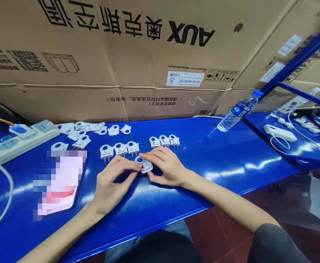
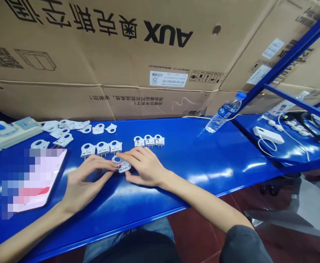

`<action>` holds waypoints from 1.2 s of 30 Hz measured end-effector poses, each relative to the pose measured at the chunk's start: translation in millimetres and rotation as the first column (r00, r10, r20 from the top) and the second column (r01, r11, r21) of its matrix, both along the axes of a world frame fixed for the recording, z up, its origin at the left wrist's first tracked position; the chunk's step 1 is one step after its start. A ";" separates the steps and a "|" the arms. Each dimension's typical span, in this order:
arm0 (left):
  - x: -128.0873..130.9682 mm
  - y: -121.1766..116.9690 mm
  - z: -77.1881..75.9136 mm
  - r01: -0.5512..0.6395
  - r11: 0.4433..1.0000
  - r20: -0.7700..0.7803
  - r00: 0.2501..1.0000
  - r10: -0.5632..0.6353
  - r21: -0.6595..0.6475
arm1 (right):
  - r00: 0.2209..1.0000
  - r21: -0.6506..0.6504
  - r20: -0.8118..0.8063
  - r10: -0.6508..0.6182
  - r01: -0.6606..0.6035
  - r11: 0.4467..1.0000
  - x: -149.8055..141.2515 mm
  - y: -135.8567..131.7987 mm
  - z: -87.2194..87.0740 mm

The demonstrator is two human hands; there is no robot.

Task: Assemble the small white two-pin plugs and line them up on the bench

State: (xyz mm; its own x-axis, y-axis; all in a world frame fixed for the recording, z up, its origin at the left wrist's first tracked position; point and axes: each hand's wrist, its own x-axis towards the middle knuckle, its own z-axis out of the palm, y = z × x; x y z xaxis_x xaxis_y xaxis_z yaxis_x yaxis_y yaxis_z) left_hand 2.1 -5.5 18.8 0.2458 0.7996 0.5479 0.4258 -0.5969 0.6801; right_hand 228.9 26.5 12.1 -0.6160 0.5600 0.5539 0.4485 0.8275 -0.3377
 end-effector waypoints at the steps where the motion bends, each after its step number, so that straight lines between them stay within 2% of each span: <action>1: 0.0 -0.1 0.3 0.003 1.000 0.006 1.000 -0.003 0.005 | 1.000 0.006 -0.006 0.000 0.000 1.000 -0.2 0.0 0.3; 6: -0.6 0.2 0.3 0.010 0.999 0.004 1.000 -0.010 0.034 | 1.000 0.020 -0.016 0.021 -0.021 1.000 -1.2 -0.9 0.9; 11: -0.4 0.5 0.1 -0.035 0.998 -0.033 0.999 0.036 0.050 | 0.998 0.009 0.059 0.016 -0.016 1.000 -0.6 -1.0 -1.9; 15: 0.8 -1.4 1.4 -0.038 0.985 -0.092 0.994 0.055 0.169 | 0.999 0.009 0.032 0.008 -0.008 1.000 -0.6 -1.4 -1.0; 18: -0.1 -2.8 0.4 -0.026 0.955 -0.155 0.985 0.075 0.297 | 1.000 0.014 -0.005 0.003 -0.003 1.000 -0.4 -1.6 -0.1; 20: -1.5 -3.2 -0.6 -0.018 0.942 -0.193 0.977 0.087 0.334 | 1.000 0.017 -0.018 -0.003 0.004 1.000 -0.1 -1.2 -0.2; 27: -1.3 -2.8 0.4 -0.020 0.942 -0.263 0.958 0.113 0.334 | 0.997 0.041 -0.075 -0.017 0.021 0.999 -1.6 -1.2 0.4; 36: 1.8 -2.0 -3.4 -0.064 0.952 -0.333 0.928 0.167 0.299 | 0.980 -0.081 -0.065 -0.186 0.181 0.980 -4.3 -2.7 5.2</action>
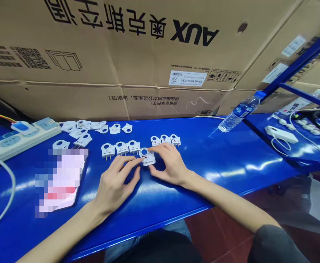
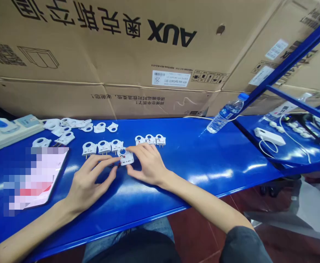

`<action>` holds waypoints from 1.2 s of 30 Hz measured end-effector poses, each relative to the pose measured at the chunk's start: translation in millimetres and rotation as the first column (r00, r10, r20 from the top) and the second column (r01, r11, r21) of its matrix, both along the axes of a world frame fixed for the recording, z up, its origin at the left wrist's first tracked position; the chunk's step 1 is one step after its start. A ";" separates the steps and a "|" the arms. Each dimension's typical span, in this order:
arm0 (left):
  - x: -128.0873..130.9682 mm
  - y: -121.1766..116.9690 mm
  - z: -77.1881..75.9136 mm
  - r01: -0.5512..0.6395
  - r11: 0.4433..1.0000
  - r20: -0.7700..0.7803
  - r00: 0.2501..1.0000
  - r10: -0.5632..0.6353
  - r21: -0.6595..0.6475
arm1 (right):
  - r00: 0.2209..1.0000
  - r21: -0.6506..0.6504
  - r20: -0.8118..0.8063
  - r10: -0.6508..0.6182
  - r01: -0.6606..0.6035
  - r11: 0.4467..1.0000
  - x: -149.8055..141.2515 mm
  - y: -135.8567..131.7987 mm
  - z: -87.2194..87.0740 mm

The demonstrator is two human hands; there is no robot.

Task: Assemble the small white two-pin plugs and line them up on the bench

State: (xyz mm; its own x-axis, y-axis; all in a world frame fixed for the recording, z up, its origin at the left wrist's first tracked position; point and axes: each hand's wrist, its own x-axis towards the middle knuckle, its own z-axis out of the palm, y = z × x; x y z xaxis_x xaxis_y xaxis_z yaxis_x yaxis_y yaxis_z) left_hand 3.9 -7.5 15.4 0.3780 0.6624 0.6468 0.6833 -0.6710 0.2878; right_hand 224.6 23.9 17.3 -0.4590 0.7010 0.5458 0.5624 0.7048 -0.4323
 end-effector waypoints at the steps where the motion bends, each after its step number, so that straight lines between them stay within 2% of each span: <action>1: -0.1 0.1 -0.6 -0.014 1.000 -0.003 1.000 0.014 -0.015 | 1.000 -0.002 0.000 -0.029 0.029 1.000 0.3 0.9 -0.2; 7: -1.9 2.7 -7.0 -0.150 0.975 -0.086 0.987 0.137 -0.166 | 0.981 -0.015 0.148 -0.122 0.126 0.992 3.3 8.3 -6.2; 11: -4.3 6.5 -13.3 -0.212 0.953 -0.164 0.970 0.179 -0.217 | 0.976 0.003 0.162 -0.143 0.144 0.990 4.0 9.6 -8.7; 17: -7.9 8.0 -14.1 -0.195 0.950 -0.171 0.973 0.156 -0.242 | 0.971 0.014 0.108 -0.212 0.212 0.977 1.2 10.1 -10.5; 23: -9.8 5.2 -10.5 -0.133 0.951 -0.227 0.971 0.070 -0.279 | 0.954 0.019 0.067 -0.293 0.293 0.956 -8.7 16.9 -9.6; 29: -7.8 3.0 -11.4 -0.125 0.951 -0.207 0.976 0.068 -0.282 | 0.923 0.028 0.152 -0.353 0.353 0.935 -19.7 26.7 -11.5; 36: -5.5 2.5 -11.0 -0.111 0.950 -0.170 0.983 0.063 -0.292 | 0.916 0.066 0.191 -0.353 0.347 0.936 -23.3 30.9 -18.9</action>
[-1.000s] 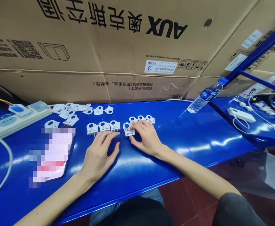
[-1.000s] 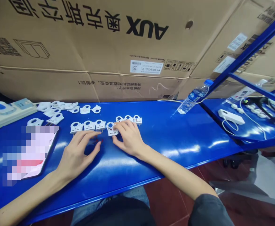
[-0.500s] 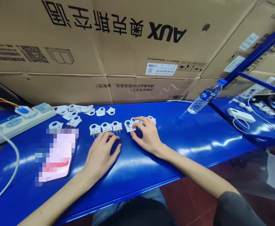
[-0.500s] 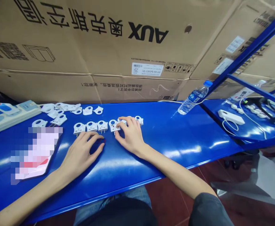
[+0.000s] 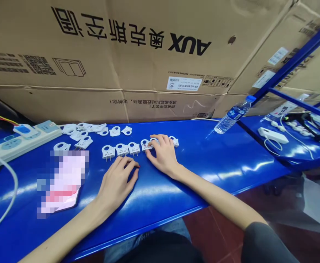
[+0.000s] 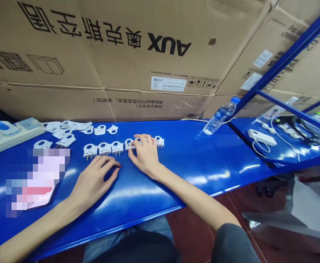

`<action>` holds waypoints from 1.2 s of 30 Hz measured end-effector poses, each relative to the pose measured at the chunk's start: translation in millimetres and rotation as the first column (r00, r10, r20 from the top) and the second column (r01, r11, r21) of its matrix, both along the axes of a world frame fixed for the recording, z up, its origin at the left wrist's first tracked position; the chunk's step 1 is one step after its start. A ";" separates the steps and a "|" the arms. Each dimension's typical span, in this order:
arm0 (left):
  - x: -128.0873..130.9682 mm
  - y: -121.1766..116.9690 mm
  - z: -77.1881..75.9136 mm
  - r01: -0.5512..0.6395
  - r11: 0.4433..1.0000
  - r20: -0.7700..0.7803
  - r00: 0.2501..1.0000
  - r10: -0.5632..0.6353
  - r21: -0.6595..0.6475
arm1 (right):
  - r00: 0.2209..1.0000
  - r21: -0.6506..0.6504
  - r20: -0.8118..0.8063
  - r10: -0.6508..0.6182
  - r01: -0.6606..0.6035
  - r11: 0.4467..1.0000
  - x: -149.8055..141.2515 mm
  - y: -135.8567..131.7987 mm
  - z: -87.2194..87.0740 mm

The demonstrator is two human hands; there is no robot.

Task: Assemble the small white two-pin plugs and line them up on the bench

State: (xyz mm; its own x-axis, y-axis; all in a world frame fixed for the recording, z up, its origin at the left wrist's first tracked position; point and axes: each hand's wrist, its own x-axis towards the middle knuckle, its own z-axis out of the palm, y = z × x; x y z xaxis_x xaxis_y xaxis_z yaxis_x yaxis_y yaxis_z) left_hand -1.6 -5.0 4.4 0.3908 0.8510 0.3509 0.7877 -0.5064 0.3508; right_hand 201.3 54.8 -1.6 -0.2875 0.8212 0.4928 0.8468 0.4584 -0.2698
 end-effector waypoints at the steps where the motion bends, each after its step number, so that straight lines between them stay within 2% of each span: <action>1: 0.3 0.1 -0.1 -0.002 1.000 0.002 1.000 0.002 0.006 | 1.000 0.006 0.004 0.004 -0.004 1.000 -0.6 0.0 -0.3; 12: 1.5 -0.1 -1.4 -0.004 0.999 -0.002 1.000 0.004 0.032 | 1.000 -0.031 0.023 0.008 -0.007 1.000 -5.7 1.5 -2.8; 19: 1.9 -1.0 -0.8 -0.007 0.999 0.022 1.000 0.006 0.040 | 0.969 -0.030 0.116 0.219 -0.217 0.976 -6.7 -2.7 -0.8; 28: 1.9 -1.1 0.4 0.009 0.999 0.083 0.996 -0.013 0.040 | 0.952 -0.018 0.078 0.296 -0.296 0.955 -5.1 -0.8 -3.8; 32: 3.9 -2.1 3.9 0.062 0.994 0.176 0.981 -0.077 0.091 | 0.945 0.002 0.022 0.325 -0.325 0.946 -2.9 -1.5 0.5; 36: 3.8 -2.2 8.0 0.063 0.986 0.235 0.967 -0.098 0.155 | 0.929 0.043 -0.029 0.369 -0.368 0.929 1.7 -2.3 5.9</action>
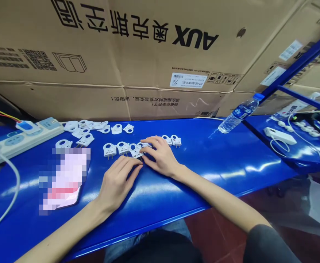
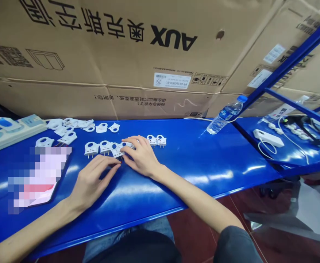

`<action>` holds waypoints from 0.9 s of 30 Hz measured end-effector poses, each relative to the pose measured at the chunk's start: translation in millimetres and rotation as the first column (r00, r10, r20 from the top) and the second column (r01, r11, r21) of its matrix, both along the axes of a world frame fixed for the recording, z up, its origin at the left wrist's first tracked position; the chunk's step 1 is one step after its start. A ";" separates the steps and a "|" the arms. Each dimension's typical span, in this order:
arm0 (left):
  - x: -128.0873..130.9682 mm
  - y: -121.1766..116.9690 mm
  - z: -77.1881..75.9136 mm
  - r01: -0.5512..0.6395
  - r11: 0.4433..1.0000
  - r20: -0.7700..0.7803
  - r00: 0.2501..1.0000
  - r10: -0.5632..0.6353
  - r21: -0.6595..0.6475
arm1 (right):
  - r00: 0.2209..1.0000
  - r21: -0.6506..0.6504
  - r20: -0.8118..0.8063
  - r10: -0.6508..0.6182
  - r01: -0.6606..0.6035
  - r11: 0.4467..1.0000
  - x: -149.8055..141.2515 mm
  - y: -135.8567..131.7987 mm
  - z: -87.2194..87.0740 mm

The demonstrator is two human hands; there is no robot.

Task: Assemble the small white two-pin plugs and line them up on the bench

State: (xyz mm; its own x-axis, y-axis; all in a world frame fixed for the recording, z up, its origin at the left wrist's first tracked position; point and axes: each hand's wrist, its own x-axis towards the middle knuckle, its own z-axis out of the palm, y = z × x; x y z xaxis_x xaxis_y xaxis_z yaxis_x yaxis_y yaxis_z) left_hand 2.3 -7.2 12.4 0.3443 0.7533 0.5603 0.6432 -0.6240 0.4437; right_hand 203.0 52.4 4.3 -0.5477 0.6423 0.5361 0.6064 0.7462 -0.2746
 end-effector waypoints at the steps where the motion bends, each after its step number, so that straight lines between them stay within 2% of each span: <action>1: -0.6 0.5 0.9 -0.009 1.000 0.013 1.000 0.009 0.019 | 1.000 0.004 -0.012 0.014 -0.014 1.000 1.5 -0.2 1.0; 5: -3.7 4.5 3.4 -0.089 0.995 0.061 0.994 0.087 0.037 | 0.997 -0.010 -0.051 0.066 -0.067 0.998 8.1 -1.2 2.9; 9: -5.9 8.1 4.7 -0.168 0.985 0.110 0.979 0.170 -0.024 | 0.990 -0.025 -0.074 0.117 -0.119 0.993 11.5 -3.8 3.0; 17: -5.1 7.7 8.0 -0.237 0.964 0.155 0.955 0.254 -0.124 | 0.984 0.027 -0.105 0.142 -0.140 0.990 10.2 -9.8 2.5; 22: -3.6 7.3 9.2 -0.243 0.964 0.139 0.957 0.257 -0.108 | 0.985 0.048 -0.108 0.136 -0.132 0.990 11.2 -11.3 2.4; 27: -5.8 8.9 7.7 -0.203 0.961 0.194 0.951 0.239 -0.189 | 0.986 0.059 -0.101 0.132 -0.126 0.990 9.0 -15.3 2.2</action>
